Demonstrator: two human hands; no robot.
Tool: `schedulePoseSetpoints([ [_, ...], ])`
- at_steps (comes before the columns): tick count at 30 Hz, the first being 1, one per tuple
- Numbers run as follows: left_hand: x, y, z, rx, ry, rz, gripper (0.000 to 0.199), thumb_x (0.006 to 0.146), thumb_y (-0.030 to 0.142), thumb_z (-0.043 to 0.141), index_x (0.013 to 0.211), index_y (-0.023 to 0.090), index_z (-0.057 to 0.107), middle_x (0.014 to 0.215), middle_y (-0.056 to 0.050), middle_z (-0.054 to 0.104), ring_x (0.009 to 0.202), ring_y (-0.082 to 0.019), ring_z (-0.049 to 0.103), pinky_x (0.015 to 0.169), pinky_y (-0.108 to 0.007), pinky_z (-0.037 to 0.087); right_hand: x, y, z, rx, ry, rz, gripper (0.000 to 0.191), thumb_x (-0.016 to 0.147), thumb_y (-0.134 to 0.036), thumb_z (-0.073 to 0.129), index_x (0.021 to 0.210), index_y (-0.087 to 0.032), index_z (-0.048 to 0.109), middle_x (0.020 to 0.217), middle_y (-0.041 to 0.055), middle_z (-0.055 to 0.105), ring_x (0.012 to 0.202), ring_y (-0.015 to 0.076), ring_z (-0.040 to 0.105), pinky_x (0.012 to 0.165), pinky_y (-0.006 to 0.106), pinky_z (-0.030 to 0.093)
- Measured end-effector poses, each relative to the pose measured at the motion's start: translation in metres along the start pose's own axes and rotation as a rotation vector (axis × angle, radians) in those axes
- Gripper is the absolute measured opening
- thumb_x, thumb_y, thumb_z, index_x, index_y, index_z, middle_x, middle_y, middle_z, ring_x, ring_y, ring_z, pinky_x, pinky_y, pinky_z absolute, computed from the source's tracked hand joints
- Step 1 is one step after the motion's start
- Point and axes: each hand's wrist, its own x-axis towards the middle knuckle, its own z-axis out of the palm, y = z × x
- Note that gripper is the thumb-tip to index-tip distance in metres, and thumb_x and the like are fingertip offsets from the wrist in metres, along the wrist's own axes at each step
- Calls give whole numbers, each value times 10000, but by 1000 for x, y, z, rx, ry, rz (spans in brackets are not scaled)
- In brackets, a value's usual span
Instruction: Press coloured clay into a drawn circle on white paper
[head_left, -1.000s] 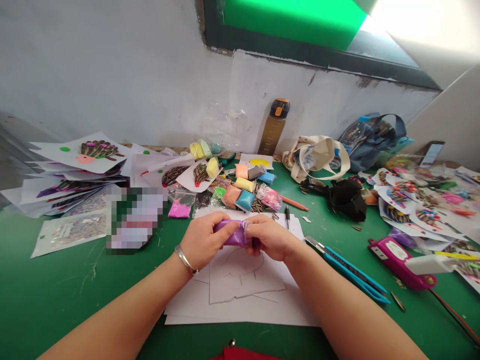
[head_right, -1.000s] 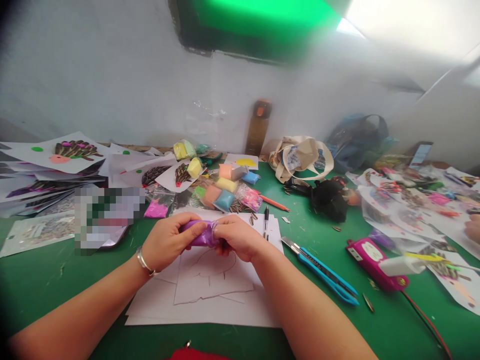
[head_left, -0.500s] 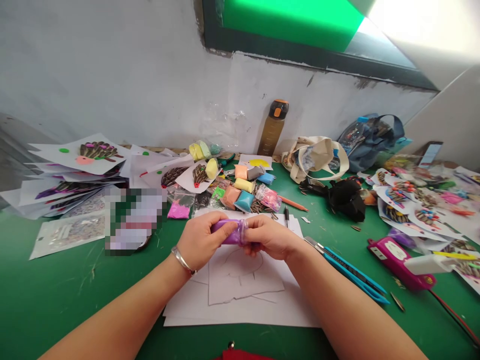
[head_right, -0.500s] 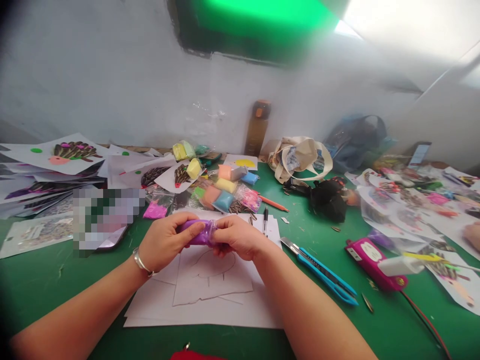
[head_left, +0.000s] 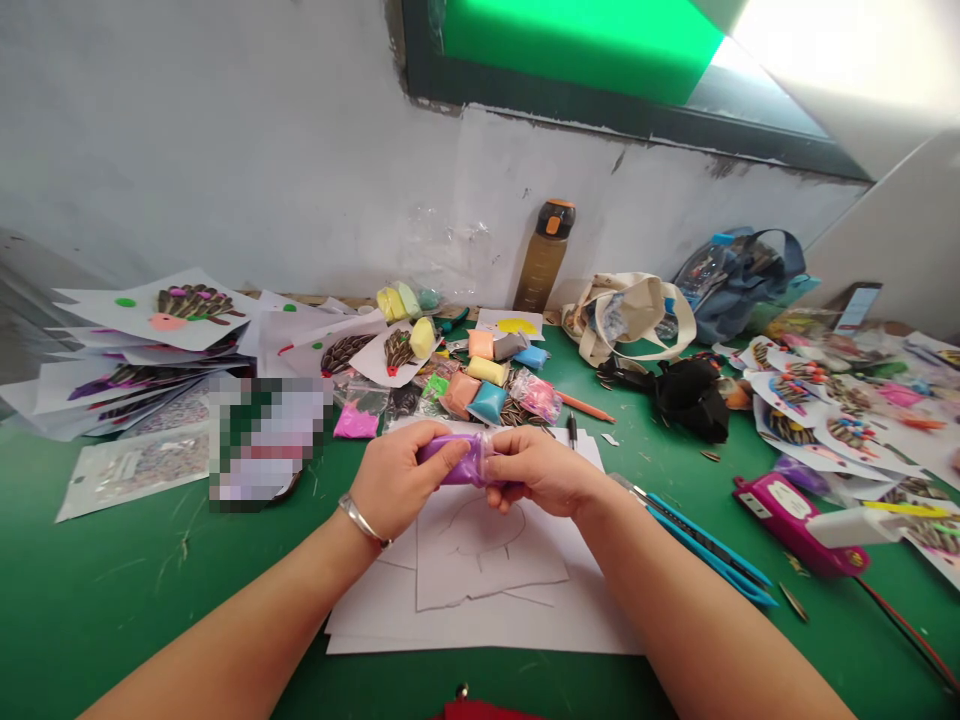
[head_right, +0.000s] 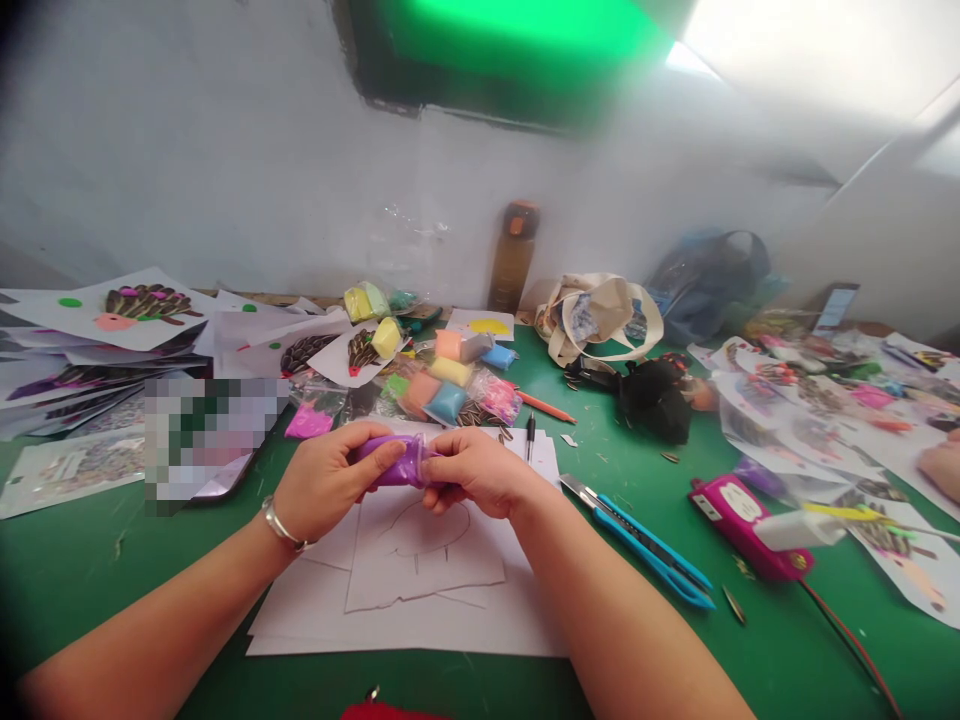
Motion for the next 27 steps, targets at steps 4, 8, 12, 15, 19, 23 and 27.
schedulePoseSetpoints([
  [4, 1, 1, -1, -61, 5, -54, 391, 831, 541, 516, 902, 196, 685, 517, 31, 589, 421, -115, 508, 428, -219, 398, -4, -2, -7, 55, -17, -15, 132, 723, -228, 684, 808, -140, 633, 594, -4, 606, 522, 94, 580, 507, 203, 461],
  [8, 4, 2, -5, -178, 64, -164, 413, 795, 572, 554, 872, 181, 664, 517, 35, 571, 408, -112, 524, 400, -209, 396, -6, -3, -13, 163, 75, -74, 367, 704, -206, 707, 1060, -189, 623, 827, 31, 659, 569, 101, 589, 490, 221, 443],
  [12, 7, 2, -6, -297, 71, -256, 416, 781, 575, 571, 833, 167, 636, 495, 44, 536, 382, -100, 502, 367, -193, 379, -5, -4, -12, 254, 126, -164, 305, 765, -305, 686, 1037, -180, 631, 767, 3, 600, 526, 73, 522, 472, 218, 394],
  [15, 9, 0, -4, -354, 54, -262, 410, 786, 564, 571, 816, 159, 624, 498, 40, 536, 386, -98, 502, 368, -191, 388, -4, -5, -7, 286, 145, -170, 313, 809, -435, 631, 992, -182, 633, 670, -27, 532, 484, 62, 454, 432, 198, 303],
  [19, 9, -2, -2, -408, 37, -256, 404, 794, 556, 567, 807, 155, 613, 518, 32, 549, 407, -101, 520, 389, -199, 420, -1, -3, 3, 152, 191, -173, 300, 779, -460, 656, 864, -174, 623, 617, -43, 480, 471, 60, 408, 434, 199, 258],
  [23, 8, -3, 3, -483, -3, -247, 427, 790, 578, 558, 799, 153, 600, 540, 32, 539, 409, -100, 523, 375, -203, 439, 2, 1, 12, 46, 164, -177, 276, 774, -420, 637, 699, -169, 549, 616, -22, 510, 474, 72, 424, 436, 215, 266],
  [27, 4, -2, 12, -538, -81, -249, 437, 761, 592, 571, 797, 158, 610, 636, 14, 558, 462, -114, 536, 367, -236, 493, 6, 5, 17, -118, 179, -152, 167, 735, -277, 591, 625, -169, 528, 539, -40, 458, 460, 70, 379, 427, 218, 247],
])
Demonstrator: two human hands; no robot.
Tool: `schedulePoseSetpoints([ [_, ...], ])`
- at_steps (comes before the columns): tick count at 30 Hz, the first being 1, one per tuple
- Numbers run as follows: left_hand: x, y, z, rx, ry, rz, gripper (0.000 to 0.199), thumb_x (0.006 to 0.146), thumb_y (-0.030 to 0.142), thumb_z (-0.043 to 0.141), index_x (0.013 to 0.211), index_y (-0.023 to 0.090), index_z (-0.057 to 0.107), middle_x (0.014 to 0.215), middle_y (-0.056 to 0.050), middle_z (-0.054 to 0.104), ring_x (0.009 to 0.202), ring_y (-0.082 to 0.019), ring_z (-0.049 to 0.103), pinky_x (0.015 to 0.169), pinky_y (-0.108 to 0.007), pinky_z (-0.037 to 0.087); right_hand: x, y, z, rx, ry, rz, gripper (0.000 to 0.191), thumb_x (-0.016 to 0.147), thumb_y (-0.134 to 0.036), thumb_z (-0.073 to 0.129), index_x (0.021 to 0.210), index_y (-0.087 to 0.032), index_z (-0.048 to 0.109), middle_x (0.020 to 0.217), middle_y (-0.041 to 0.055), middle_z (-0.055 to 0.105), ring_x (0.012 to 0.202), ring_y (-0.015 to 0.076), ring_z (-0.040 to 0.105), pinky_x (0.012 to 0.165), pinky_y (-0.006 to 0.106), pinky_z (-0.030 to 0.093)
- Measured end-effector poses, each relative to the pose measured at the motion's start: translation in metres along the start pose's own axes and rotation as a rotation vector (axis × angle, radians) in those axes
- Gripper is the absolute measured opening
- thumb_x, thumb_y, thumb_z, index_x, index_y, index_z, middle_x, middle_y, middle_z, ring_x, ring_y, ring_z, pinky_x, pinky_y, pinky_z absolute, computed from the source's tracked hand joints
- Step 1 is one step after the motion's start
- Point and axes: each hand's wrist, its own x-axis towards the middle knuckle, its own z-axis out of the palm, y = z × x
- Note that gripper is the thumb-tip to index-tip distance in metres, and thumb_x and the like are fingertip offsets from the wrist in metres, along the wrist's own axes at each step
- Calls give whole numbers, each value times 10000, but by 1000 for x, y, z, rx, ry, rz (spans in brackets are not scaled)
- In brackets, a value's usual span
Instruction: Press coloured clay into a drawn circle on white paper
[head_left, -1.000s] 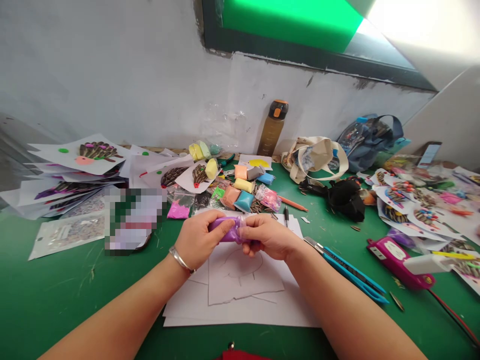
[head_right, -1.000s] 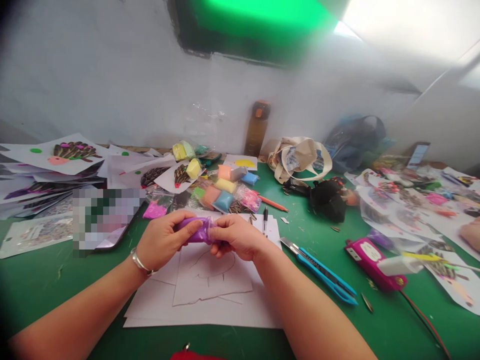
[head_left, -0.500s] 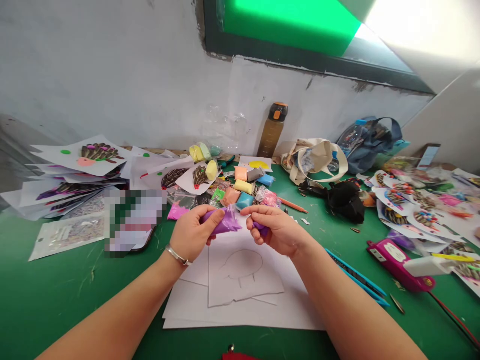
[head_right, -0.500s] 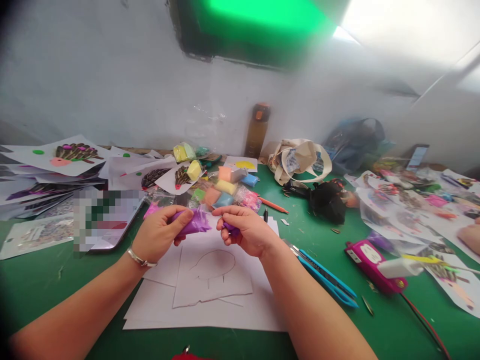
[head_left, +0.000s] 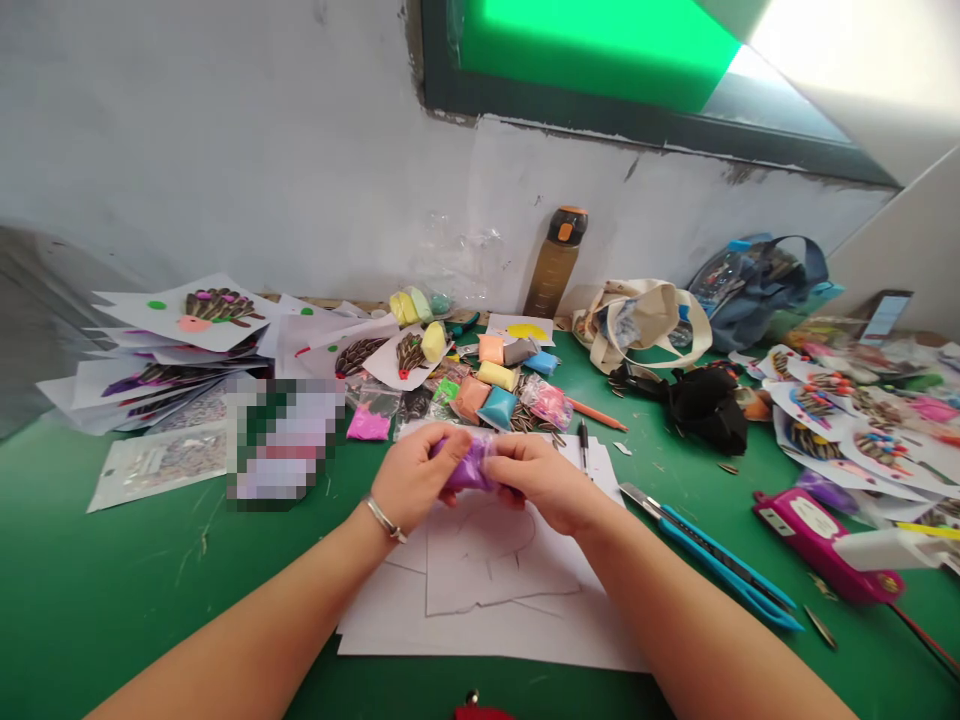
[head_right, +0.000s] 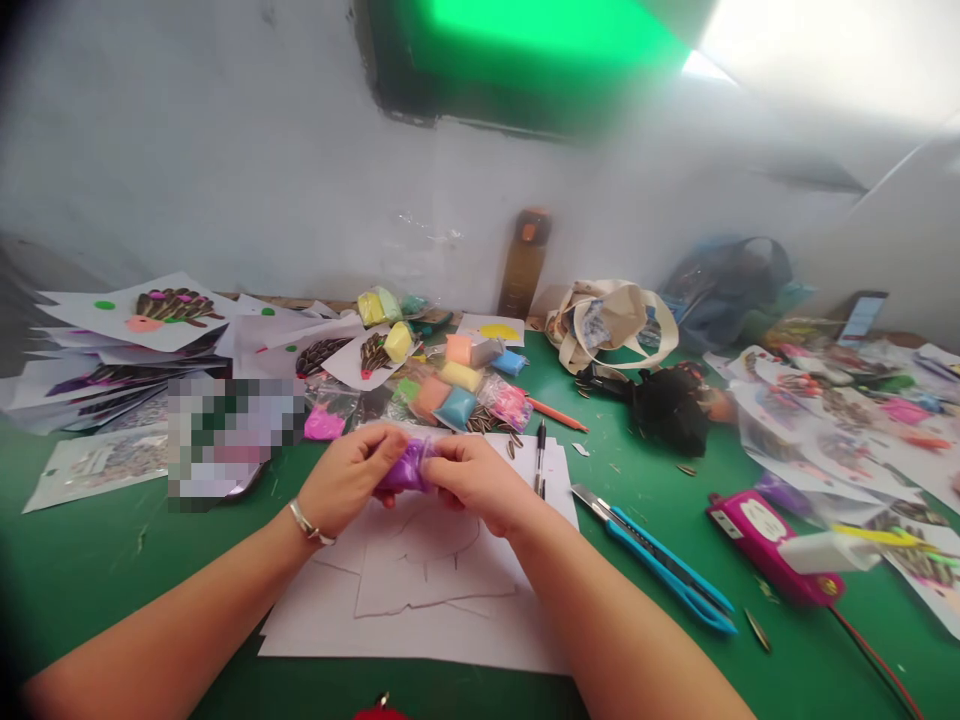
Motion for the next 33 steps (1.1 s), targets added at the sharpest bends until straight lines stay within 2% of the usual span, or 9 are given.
schedulePoseSetpoints([
  [4, -1, -2, 3, 49, -10, -15, 367, 741, 511, 630, 874, 169, 638, 766, -11, 602, 525, -126, 574, 403, -244, 528, 2, 3, 2, -119, 70, -4, 181, 754, -290, 562, 622, -169, 531, 502, -52, 424, 458, 72, 350, 430, 218, 237],
  [7, -1, 0, 0, 38, 14, -7, 345, 764, 475, 623, 884, 152, 641, 781, -17, 600, 499, -114, 580, 414, -242, 531, 1, 1, 0, -85, 100, -12, 275, 770, -392, 608, 632, -166, 536, 521, -44, 441, 465, 74, 369, 439, 220, 261],
  [11, -1, 2, -2, -17, 33, 8, 354, 776, 471, 620, 894, 137, 640, 746, -15, 599, 490, -110, 579, 422, -245, 538, -3, -4, -3, -21, 94, -55, 438, 825, -552, 518, 622, -165, 541, 578, -6, 515, 467, 87, 414, 446, 237, 290],
  [15, 0, 1, -2, -69, 48, 9, 371, 754, 480, 648, 880, 131, 641, 773, -24, 605, 562, -129, 597, 438, -258, 557, -5, -6, -2, -204, 108, -107, 335, 789, -466, 614, 644, -166, 574, 586, -21, 508, 512, 85, 413, 481, 228, 306],
  [21, 2, -1, -3, -221, 13, -38, 406, 728, 496, 682, 882, 124, 628, 753, -20, 611, 580, -126, 596, 475, -258, 557, -2, -3, -4, 122, 39, -34, 314, 749, -447, 662, 668, -163, 554, 585, -10, 548, 453, 67, 402, 441, 217, 251],
  [24, 3, -1, -4, -266, 24, -50, 436, 732, 516, 674, 935, 136, 608, 788, -19, 612, 584, -119, 588, 478, -259, 552, -1, -2, -5, 63, 35, -29, 319, 751, -437, 663, 641, -158, 556, 561, -12, 536, 457, 67, 405, 441, 213, 260],
  [28, 5, 1, -8, -293, 122, -14, 533, 799, 569, 571, 1190, 214, 501, 948, -34, 615, 754, -154, 625, 609, -311, 578, 1, -2, -6, -83, 171, -88, 339, 779, -430, 622, 593, -164, 526, 540, -17, 532, 463, 69, 408, 448, 212, 284],
  [31, 9, 1, -16, -219, 244, 53, 570, 799, 580, 563, 1225, 209, 482, 1080, -72, 591, 897, -190, 624, 696, -320, 564, 6, 0, -9, -82, 255, -101, 355, 771, -453, 620, 586, -167, 520, 535, -21, 535, 442, 63, 394, 435, 212, 275],
  [33, 11, -1, -20, -169, 272, 93, 568, 798, 586, 558, 1203, 192, 506, 1106, -87, 587, 917, -205, 623, 705, -328, 559, 12, 1, -12, -70, 281, -89, 375, 758, -483, 628, 585, -169, 517, 529, -27, 526, 428, 58, 385, 422, 209, 269],
])
